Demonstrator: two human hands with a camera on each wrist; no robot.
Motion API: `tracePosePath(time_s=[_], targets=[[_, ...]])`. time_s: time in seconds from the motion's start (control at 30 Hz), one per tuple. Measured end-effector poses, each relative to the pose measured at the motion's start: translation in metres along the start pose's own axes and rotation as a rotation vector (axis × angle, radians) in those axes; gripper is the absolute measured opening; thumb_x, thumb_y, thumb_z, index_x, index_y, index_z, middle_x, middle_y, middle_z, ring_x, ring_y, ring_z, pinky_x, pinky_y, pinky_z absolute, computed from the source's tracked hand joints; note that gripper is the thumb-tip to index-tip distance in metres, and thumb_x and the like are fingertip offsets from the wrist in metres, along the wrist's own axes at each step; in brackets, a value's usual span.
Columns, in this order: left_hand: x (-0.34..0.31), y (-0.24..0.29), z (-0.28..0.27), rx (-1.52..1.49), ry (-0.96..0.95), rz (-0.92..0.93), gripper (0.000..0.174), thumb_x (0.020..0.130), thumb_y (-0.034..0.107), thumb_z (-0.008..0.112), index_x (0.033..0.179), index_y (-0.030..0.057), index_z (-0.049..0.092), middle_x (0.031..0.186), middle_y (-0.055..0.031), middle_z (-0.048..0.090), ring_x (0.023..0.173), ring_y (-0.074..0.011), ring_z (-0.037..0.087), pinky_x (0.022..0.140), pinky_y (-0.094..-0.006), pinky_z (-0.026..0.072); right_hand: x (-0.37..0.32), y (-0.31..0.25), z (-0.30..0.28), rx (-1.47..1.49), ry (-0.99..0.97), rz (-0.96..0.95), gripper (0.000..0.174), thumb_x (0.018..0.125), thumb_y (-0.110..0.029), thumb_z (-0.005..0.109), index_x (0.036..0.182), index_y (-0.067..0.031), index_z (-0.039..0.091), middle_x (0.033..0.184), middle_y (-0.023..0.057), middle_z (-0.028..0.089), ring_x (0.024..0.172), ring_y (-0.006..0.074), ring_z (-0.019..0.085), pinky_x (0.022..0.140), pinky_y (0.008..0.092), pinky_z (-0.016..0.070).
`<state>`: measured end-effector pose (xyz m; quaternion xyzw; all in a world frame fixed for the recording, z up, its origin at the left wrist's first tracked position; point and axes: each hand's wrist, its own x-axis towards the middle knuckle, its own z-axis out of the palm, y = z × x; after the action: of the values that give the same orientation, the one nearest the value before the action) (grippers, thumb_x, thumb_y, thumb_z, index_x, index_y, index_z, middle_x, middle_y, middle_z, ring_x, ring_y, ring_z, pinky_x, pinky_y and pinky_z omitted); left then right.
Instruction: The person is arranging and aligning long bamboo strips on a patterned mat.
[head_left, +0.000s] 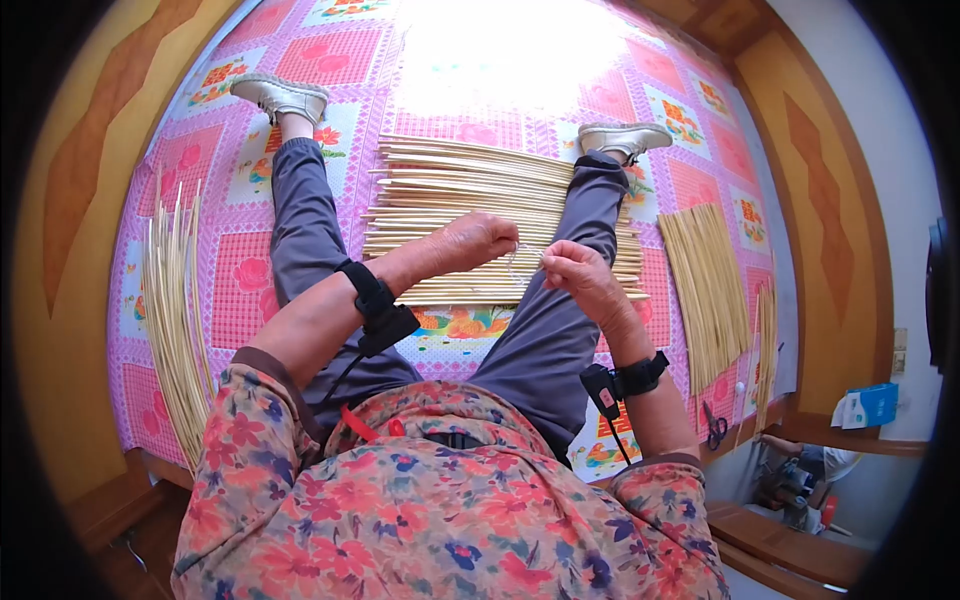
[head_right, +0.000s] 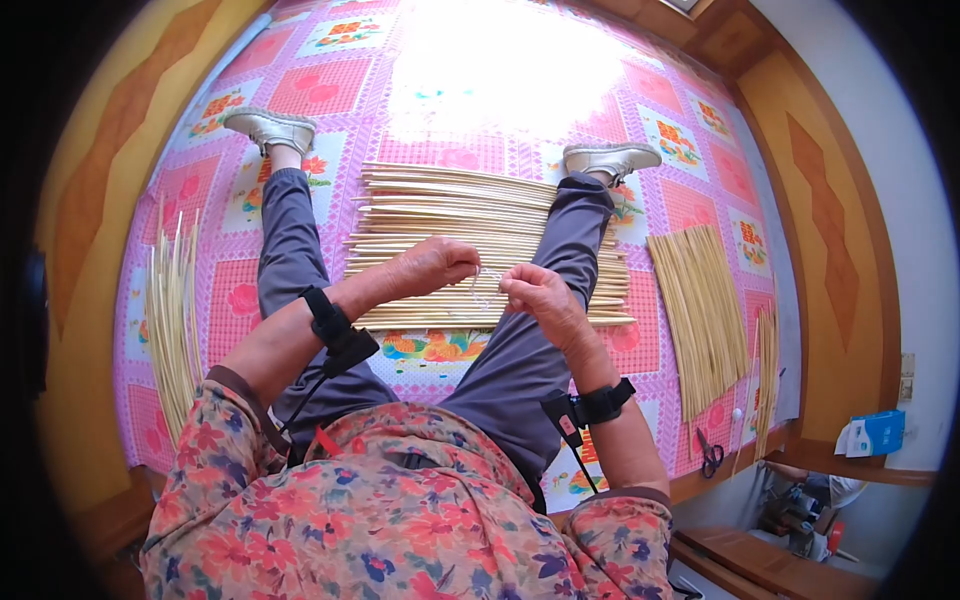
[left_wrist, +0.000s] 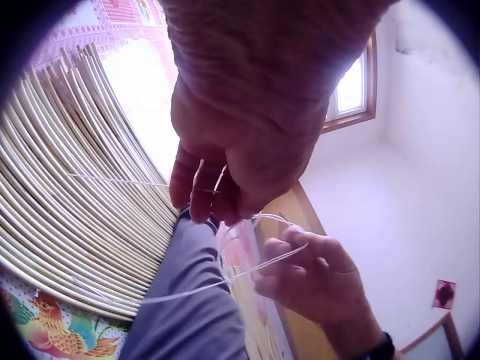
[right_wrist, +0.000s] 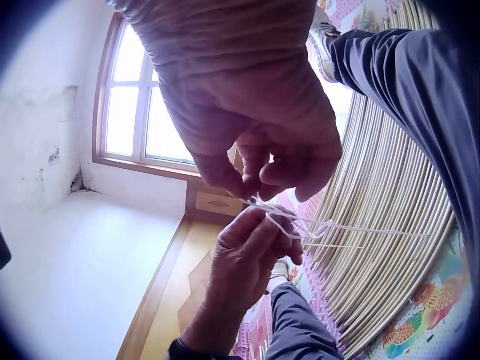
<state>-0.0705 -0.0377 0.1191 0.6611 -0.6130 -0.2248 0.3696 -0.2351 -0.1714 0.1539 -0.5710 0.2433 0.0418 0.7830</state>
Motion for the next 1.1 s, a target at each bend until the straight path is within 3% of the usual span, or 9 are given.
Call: tracePosePath(time_s=[0.1,0.17,0.27,0.43,0.53,0.7,0.87,0.9,1.1], targets=[[0.007,0.024,-0.014,-0.167,-0.086,-0.118,0.015,0.079,0.016,0.056,0.082,0.0021,0.059,0.062,-0.0107,0.057,0.057,-0.0195,0.056,0.056,-0.0312,0.0446,-0.002,0.006,-0.006,-0.310,0.099,-0.193,0.008,0.081,-0.012,0.054,0.083,-0.0044,0.053,0.082,0.0033,0.059,0.067,0.0090,0.054,0.067,0.0237,0.0442],[0.011,0.027,-0.015,-0.094,-0.054,-0.068,0.015,0.080,0.016,0.056,0.082,0.0019,0.059,0.062,-0.0106,0.057,0.057,-0.0186,0.055,0.056,-0.0309,0.0445,-0.007,0.008,-0.004,0.020,0.101,-0.314,0.011,0.084,-0.014,0.050,0.087,-0.0037,0.052,0.096,0.0117,0.060,0.083,0.0208,0.060,0.076,0.0328,0.0465],[0.004,0.025,-0.027,-0.043,-0.037,-0.081,0.015,0.080,0.016,0.056,0.083,0.0017,0.059,0.063,-0.0078,0.057,0.059,-0.0148,0.054,0.057,-0.0292,0.0441,-0.017,0.002,-0.006,0.434,-0.025,-0.316,0.013,0.084,-0.016,0.049,0.090,-0.0038,0.051,0.101,0.0170,0.059,0.091,0.0275,0.060,0.080,0.0387,0.0465],[0.007,0.033,-0.030,-0.189,-0.146,-0.105,0.013,0.081,0.013,0.055,0.084,0.0016,0.059,0.064,-0.0022,0.056,0.061,-0.0085,0.052,0.057,-0.0258,0.0439,-0.025,0.005,-0.011,0.508,0.095,-0.262,0.013,0.085,-0.015,0.047,0.090,-0.0039,0.050,0.091,0.0147,0.059,0.075,0.0214,0.062,0.063,0.0337,0.0525],[0.011,0.047,-0.033,-0.206,-0.196,-0.100,0.012,0.081,0.012,0.055,0.086,0.0016,0.059,0.066,-0.0021,0.056,0.064,-0.0073,0.052,0.058,-0.0245,0.0441,-0.021,0.006,-0.013,0.435,0.113,-0.267,0.013,0.086,-0.015,0.047,0.091,-0.0034,0.049,0.093,0.0144,0.059,0.073,0.0213,0.062,0.062,0.0329,0.0523],[0.013,0.063,-0.030,-0.369,-0.341,-0.108,0.016,0.082,0.013,0.056,0.095,0.0022,0.057,0.072,0.0001,0.057,0.067,-0.0055,0.053,0.057,-0.0206,0.0439,-0.020,0.007,-0.004,0.336,0.191,-0.295,0.014,0.084,-0.015,0.049,0.092,-0.0044,0.050,0.096,0.0131,0.060,0.086,0.0192,0.059,0.076,0.0286,0.0463],[0.012,0.073,-0.032,-0.524,-0.357,-0.168,0.020,0.084,0.014,0.055,0.103,0.0055,0.057,0.082,-0.0010,0.061,0.069,-0.0045,0.053,0.056,-0.0188,0.0431,-0.019,0.020,-0.007,0.003,0.257,-0.293,0.038,0.082,-0.015,0.050,0.116,-0.0006,0.042,0.106,0.0118,0.055,0.099,0.0137,0.051,0.084,0.0256,0.0381],[0.011,0.077,-0.034,-0.583,-0.313,-0.139,0.021,0.084,0.014,0.055,0.104,0.0055,0.056,0.084,-0.0011,0.061,0.069,-0.0045,0.053,0.055,-0.0187,0.0430,-0.020,0.022,-0.007,-0.002,0.204,-0.294,0.048,0.081,-0.013,0.048,0.125,0.0004,0.034,0.109,0.0113,0.052,0.101,0.0127,0.048,0.085,0.0258,0.0362],[0.016,0.095,-0.041,-0.781,-0.210,0.001,0.023,0.085,0.013,0.054,0.106,0.0036,0.054,0.085,-0.0020,0.060,0.069,-0.0040,0.053,0.054,-0.0174,0.0421,-0.019,0.020,0.004,-0.044,-0.013,-0.400,0.052,0.080,-0.014,0.050,0.126,0.0000,0.033,0.110,0.0093,0.052,0.107,0.0151,0.046,0.092,0.0275,0.0322]])
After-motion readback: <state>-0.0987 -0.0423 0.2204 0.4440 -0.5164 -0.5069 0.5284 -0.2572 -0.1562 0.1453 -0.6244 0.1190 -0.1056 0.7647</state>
